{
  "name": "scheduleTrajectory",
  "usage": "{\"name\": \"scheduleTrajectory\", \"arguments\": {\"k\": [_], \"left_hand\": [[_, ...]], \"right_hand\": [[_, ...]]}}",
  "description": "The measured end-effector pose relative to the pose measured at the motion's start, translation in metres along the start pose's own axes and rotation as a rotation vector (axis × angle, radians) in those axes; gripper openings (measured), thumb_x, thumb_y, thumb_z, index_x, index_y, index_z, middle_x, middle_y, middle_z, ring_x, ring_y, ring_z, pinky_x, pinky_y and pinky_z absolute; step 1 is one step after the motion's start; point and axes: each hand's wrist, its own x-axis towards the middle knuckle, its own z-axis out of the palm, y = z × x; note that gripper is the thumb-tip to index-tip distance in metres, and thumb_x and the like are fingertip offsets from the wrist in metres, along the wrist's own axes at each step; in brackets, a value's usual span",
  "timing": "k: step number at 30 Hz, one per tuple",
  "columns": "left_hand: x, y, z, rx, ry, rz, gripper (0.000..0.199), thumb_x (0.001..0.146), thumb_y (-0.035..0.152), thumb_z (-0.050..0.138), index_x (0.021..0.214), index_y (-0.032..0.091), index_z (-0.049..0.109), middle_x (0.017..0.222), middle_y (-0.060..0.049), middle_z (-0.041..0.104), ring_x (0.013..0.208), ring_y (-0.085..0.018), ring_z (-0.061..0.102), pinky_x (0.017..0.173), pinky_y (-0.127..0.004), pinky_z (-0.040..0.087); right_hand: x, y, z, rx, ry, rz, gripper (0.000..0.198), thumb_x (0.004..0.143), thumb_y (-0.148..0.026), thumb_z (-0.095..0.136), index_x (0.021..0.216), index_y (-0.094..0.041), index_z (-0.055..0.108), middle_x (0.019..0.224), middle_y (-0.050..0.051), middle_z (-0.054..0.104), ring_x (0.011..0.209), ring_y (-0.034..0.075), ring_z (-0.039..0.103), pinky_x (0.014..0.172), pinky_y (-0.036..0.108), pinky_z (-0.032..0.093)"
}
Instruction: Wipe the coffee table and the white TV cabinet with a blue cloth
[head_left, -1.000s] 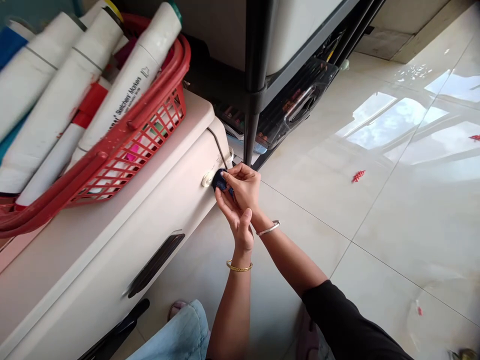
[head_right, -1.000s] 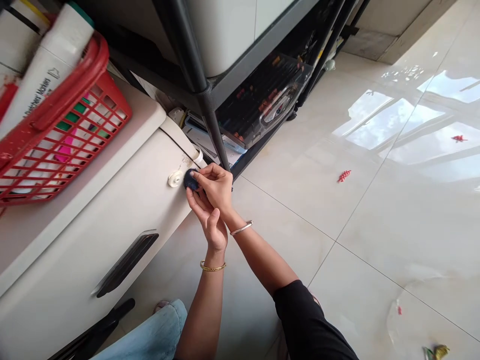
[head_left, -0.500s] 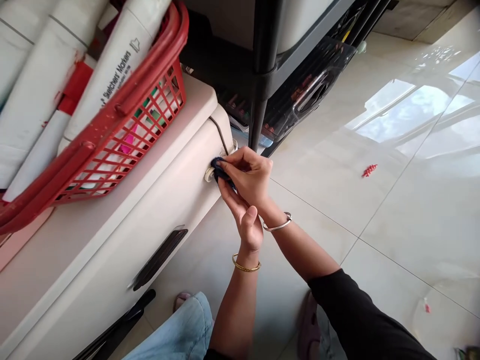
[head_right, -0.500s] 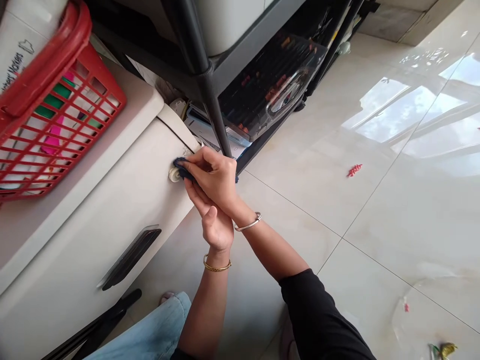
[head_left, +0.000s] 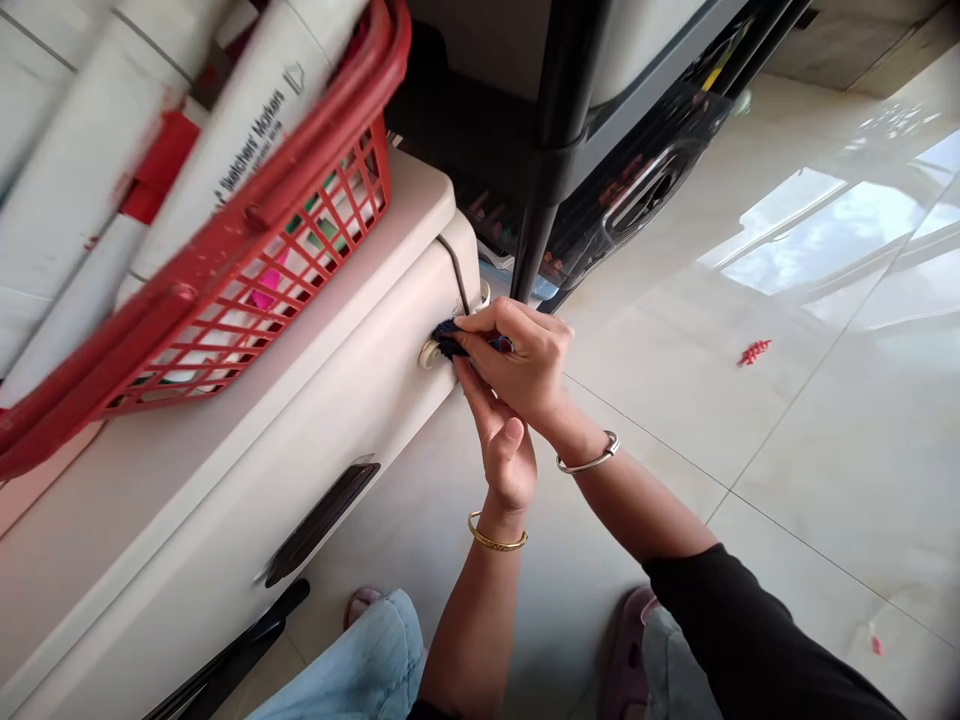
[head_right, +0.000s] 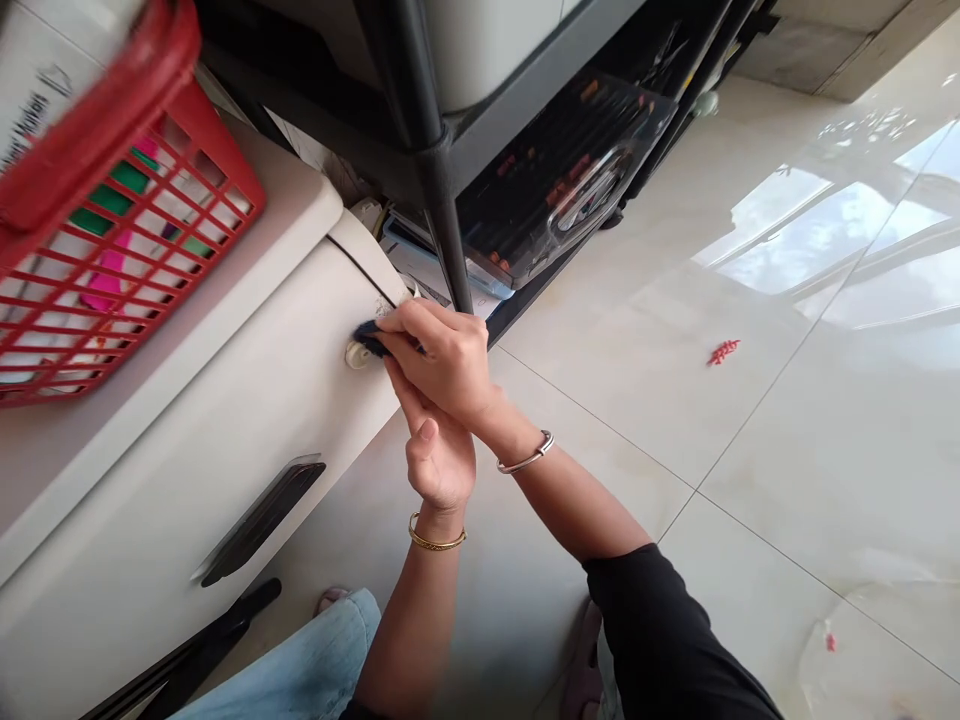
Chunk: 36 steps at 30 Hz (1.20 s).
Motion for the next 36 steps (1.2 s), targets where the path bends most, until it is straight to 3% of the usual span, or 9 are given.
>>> {"name": "scheduleTrajectory", "arguments": {"k": [5, 12, 17, 22, 29, 32, 36], "left_hand": [[0.002, 0.003, 0.000, -0.046, -0.058, 0.025, 0.083, 0.090, 0.058, 0.055, 0.164, 0.041, 0.023, 0.172, 0.002, 0.030, 0.156, -0.031, 0.034, 0.123, -0.045, 0.038], [0.003, 0.007, 0.001, 0.056, -0.064, -0.017, 0.093, 0.083, 0.073, 0.054, 0.164, 0.042, 0.022, 0.170, 0.001, 0.033, 0.151, -0.034, 0.041, 0.120, -0.049, 0.042], [0.002, 0.008, 0.003, -0.014, -0.117, -0.045, 0.089, 0.084, 0.067, 0.057, 0.163, 0.043, 0.024, 0.169, 0.002, 0.035, 0.152, -0.033, 0.040, 0.122, -0.048, 0.039], [-0.003, 0.011, 0.002, 0.082, -0.018, -0.006, 0.096, 0.079, 0.075, 0.057, 0.163, 0.040, 0.027, 0.166, 0.000, 0.040, 0.152, -0.035, 0.040, 0.117, -0.046, 0.045], [-0.004, 0.007, -0.005, -0.005, -0.127, -0.046, 0.080, 0.089, 0.064, 0.053, 0.162, 0.046, 0.026, 0.172, 0.006, 0.028, 0.152, -0.032, 0.041, 0.123, -0.048, 0.039], [-0.006, 0.011, -0.008, 0.050, -0.106, -0.041, 0.087, 0.087, 0.067, 0.055, 0.164, 0.045, 0.021, 0.172, 0.004, 0.030, 0.152, -0.033, 0.041, 0.121, -0.048, 0.040], [-0.006, 0.014, -0.007, 0.100, -0.055, -0.020, 0.095, 0.083, 0.073, 0.055, 0.165, 0.043, 0.017, 0.171, 0.001, 0.032, 0.152, -0.033, 0.041, 0.120, -0.047, 0.042]], "right_hand": [[0.007, 0.003, -0.005, -0.099, -0.089, -0.130, 0.020, 0.091, -0.029, 0.067, 0.071, -0.027, 0.067, 0.064, -0.004, 0.060, 0.063, 0.012, 0.056, 0.059, 0.027, 0.046], [0.021, 0.002, -0.021, -0.174, -0.288, -0.229, 0.027, 0.095, -0.033, 0.061, 0.069, -0.027, 0.062, 0.060, -0.004, 0.053, 0.058, 0.011, 0.051, 0.057, 0.026, 0.046], [0.026, -0.002, -0.025, -0.159, -0.285, -0.191, 0.027, 0.094, -0.034, 0.060, 0.068, -0.026, 0.060, 0.060, -0.004, 0.050, 0.059, 0.010, 0.051, 0.057, 0.025, 0.047], [0.021, -0.015, -0.022, -0.115, -0.350, -0.150, 0.030, 0.097, -0.041, 0.054, 0.073, -0.026, 0.062, 0.066, -0.003, 0.052, 0.065, 0.009, 0.056, 0.059, 0.022, 0.048], [0.021, -0.004, -0.017, -0.085, -0.180, -0.107, 0.025, 0.089, -0.033, 0.067, 0.067, -0.024, 0.060, 0.063, -0.005, 0.055, 0.063, 0.010, 0.054, 0.059, 0.024, 0.045], [0.017, -0.010, -0.011, -0.059, -0.130, -0.109, 0.022, 0.089, -0.028, 0.067, 0.068, -0.024, 0.062, 0.065, -0.004, 0.058, 0.065, 0.010, 0.055, 0.061, 0.024, 0.045], [0.013, -0.012, -0.008, -0.035, -0.165, -0.051, 0.020, 0.089, -0.029, 0.069, 0.069, -0.025, 0.064, 0.065, -0.004, 0.057, 0.069, 0.011, 0.057, 0.064, 0.025, 0.047]]}}
